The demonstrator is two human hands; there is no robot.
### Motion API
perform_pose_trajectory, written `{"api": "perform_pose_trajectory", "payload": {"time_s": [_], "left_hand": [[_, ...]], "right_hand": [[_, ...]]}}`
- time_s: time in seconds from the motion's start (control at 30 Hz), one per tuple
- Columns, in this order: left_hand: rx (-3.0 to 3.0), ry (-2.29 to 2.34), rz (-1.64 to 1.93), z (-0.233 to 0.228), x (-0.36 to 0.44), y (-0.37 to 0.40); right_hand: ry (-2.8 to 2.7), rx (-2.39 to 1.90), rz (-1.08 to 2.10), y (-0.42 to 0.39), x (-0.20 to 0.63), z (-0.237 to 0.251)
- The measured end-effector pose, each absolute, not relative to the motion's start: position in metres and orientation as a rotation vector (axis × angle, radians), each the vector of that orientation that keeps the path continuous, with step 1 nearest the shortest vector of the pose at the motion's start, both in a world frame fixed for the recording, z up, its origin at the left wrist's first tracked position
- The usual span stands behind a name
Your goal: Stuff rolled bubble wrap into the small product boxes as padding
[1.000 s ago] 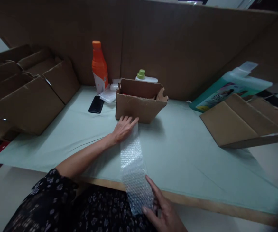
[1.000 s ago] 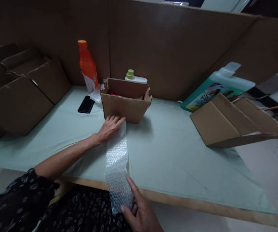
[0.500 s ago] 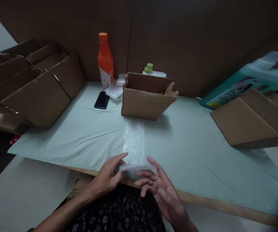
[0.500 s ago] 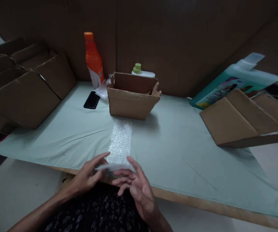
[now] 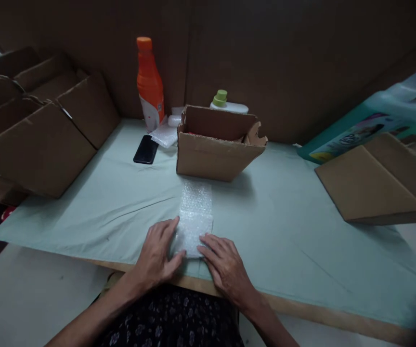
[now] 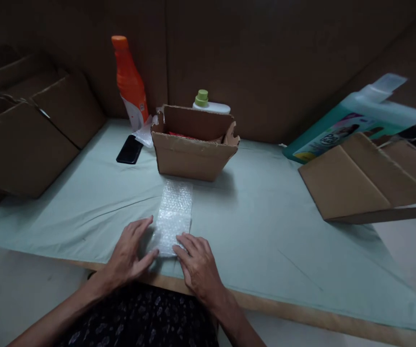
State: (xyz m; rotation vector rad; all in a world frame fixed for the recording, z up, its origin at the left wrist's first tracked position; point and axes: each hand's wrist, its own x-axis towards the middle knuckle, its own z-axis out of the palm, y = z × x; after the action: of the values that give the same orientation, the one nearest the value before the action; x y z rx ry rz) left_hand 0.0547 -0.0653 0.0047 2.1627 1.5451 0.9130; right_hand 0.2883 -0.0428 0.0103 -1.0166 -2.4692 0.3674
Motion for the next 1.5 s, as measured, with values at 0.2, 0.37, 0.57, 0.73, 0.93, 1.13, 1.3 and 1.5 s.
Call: {"api": "perform_pose_trajectory", "payload": {"time_s": [0.2, 0.37, 0.57, 0.73, 0.93, 1.13, 1.3, 1.5], "left_hand": [[2.098, 1.454, 0.842, 0.005, 0.055, -0.071], [2.144, 1.674, 0.694, -0.006, 0.063, -0.045], [2.290, 1.450, 0.817, 0.007, 0.056, -0.056], [2.197, 1.447, 0.842, 0.008, 0.055, -0.056], [2.136, 1.726, 0.663, 0.004, 0.056, -0.021], [1.292, 1.590, 1.085, 0.005, 0.058, -0.040], [0.679, 1.264, 1.200, 0.008, 0.067, -0.045], [0.519, 1.205, 1.296, 0.014, 0.072, -0.033]], "right_hand": [[-2.265, -1.156, 0.745, -0.031, 0.286, 0.025], [-2.267, -1.099, 0.276, -0.031, 0.286, 0.020], [-2.451, -1.003, 0.416, -0.022, 0.277, 0.018], [-2.332, -1.139, 0.530, -0.020, 0.280, 0.022], [-2.474, -1.056, 0.198, -0.019, 0.276, 0.021], [-2.283, -1.195, 0.606, 0.001, 0.265, 0.020], [-2.079, -1.283, 1.058, -0.004, 0.266, 0.031], [-1.954, -1.288, 1.120, -0.004, 0.277, 0.032]]}}
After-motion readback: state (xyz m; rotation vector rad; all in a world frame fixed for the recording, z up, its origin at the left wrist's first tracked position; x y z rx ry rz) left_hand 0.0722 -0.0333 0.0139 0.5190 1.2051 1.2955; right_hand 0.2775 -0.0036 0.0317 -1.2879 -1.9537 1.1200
